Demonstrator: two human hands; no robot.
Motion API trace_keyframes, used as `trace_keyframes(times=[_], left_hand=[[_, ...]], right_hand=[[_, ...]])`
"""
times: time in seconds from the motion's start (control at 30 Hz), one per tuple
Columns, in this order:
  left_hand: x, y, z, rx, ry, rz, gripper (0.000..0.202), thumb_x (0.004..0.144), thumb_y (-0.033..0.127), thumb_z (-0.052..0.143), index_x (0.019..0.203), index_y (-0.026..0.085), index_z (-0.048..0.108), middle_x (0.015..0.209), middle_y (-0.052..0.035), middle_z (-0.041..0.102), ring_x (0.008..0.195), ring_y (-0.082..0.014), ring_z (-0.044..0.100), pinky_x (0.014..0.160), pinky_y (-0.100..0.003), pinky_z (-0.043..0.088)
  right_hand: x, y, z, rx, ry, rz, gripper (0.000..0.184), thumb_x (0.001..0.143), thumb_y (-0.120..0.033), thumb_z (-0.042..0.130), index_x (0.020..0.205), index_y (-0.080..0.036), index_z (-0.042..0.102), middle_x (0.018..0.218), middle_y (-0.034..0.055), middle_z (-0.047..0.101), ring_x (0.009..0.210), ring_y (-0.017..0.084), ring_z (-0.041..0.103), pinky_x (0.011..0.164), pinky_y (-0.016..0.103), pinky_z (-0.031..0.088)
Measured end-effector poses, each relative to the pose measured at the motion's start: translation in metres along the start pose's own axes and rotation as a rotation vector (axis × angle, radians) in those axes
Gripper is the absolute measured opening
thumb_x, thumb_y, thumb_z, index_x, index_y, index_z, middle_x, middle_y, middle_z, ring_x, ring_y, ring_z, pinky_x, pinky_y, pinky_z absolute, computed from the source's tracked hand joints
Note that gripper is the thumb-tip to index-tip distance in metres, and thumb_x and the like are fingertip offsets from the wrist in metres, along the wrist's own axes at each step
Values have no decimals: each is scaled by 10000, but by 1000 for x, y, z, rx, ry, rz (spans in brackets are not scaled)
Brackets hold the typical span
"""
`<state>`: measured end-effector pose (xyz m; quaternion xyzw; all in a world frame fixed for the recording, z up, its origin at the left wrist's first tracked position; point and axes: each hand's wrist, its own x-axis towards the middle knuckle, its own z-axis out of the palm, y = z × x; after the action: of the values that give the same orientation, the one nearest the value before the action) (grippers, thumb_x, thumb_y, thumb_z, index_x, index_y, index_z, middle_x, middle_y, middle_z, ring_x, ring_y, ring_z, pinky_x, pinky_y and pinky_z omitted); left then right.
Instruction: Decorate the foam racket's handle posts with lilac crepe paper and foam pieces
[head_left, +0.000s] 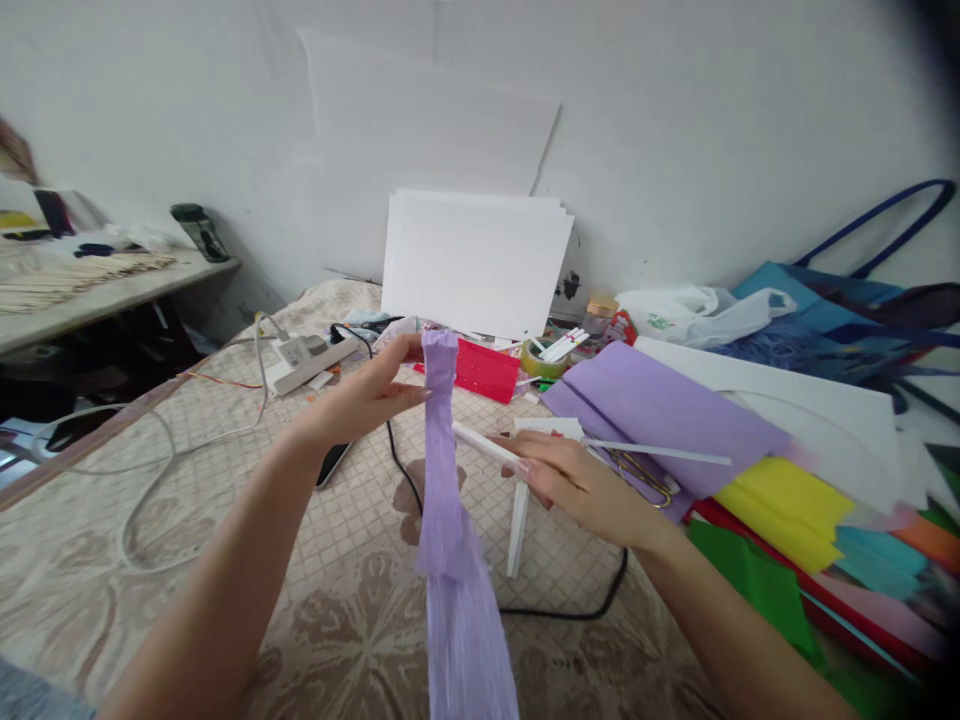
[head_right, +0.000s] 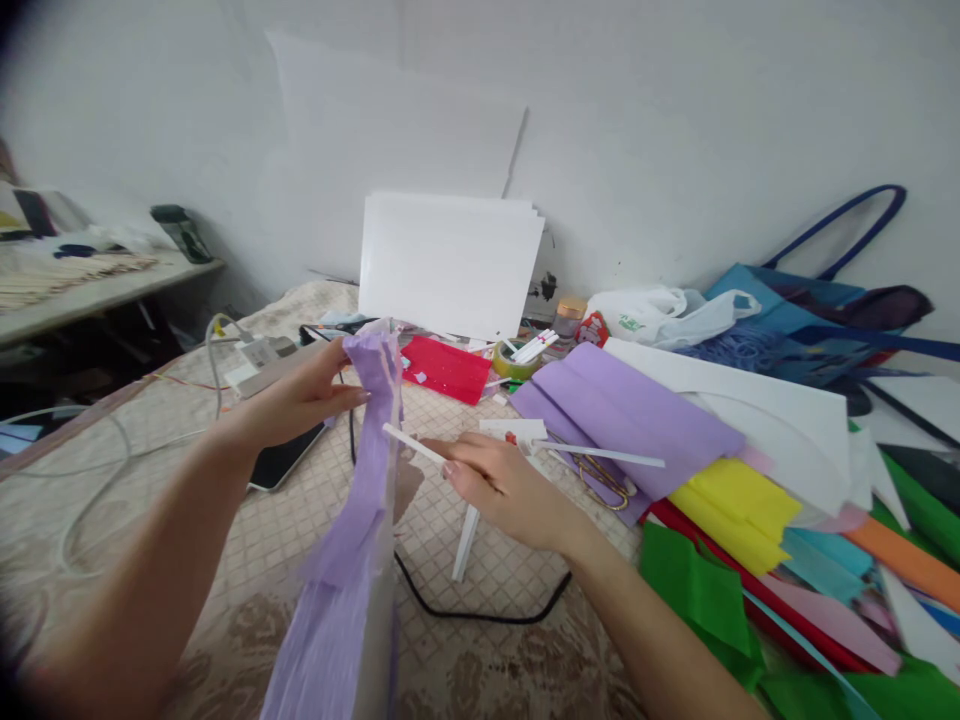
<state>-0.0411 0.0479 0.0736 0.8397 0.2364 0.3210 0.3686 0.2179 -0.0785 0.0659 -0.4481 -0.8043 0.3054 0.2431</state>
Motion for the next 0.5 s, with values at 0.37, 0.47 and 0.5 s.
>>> trace_keyframes(times=[0.37, 0.47, 0.5], left_hand=[[0, 2, -2, 33, 4, -1, 371, 899, 283, 577, 1253, 248, 472, 1307, -103, 500, 1283, -273, 472, 886, -348, 591], [0, 3, -2, 30, 3, -8, 348, 906, 274, 569, 1239, 235, 475, 1296, -106, 498, 1278, -271, 475, 866, -330, 597], [0, 3, -2, 31, 4, -9, 351, 906, 271, 569, 1242, 236, 472, 1299, -106, 497, 1279, -272, 473, 861, -327, 598]], right_hand=[[-19, -2, -11, -51, -201, -114, 416, 1005, -300, 361, 1348, -205, 577, 1043, 86, 667, 960, 206, 604, 877, 357, 431], [-20, 1, -14, -32, -117, -89, 411, 1006, -318, 374, 1347, -211, 577, 1168, 90, 668, 1064, 213, 600, 942, 357, 428], [-19, 0, -14, -34, -60, -64, 411, 1007, -311, 370, 1350, -214, 573, 1205, 90, 662, 1100, 217, 592, 961, 361, 426]])
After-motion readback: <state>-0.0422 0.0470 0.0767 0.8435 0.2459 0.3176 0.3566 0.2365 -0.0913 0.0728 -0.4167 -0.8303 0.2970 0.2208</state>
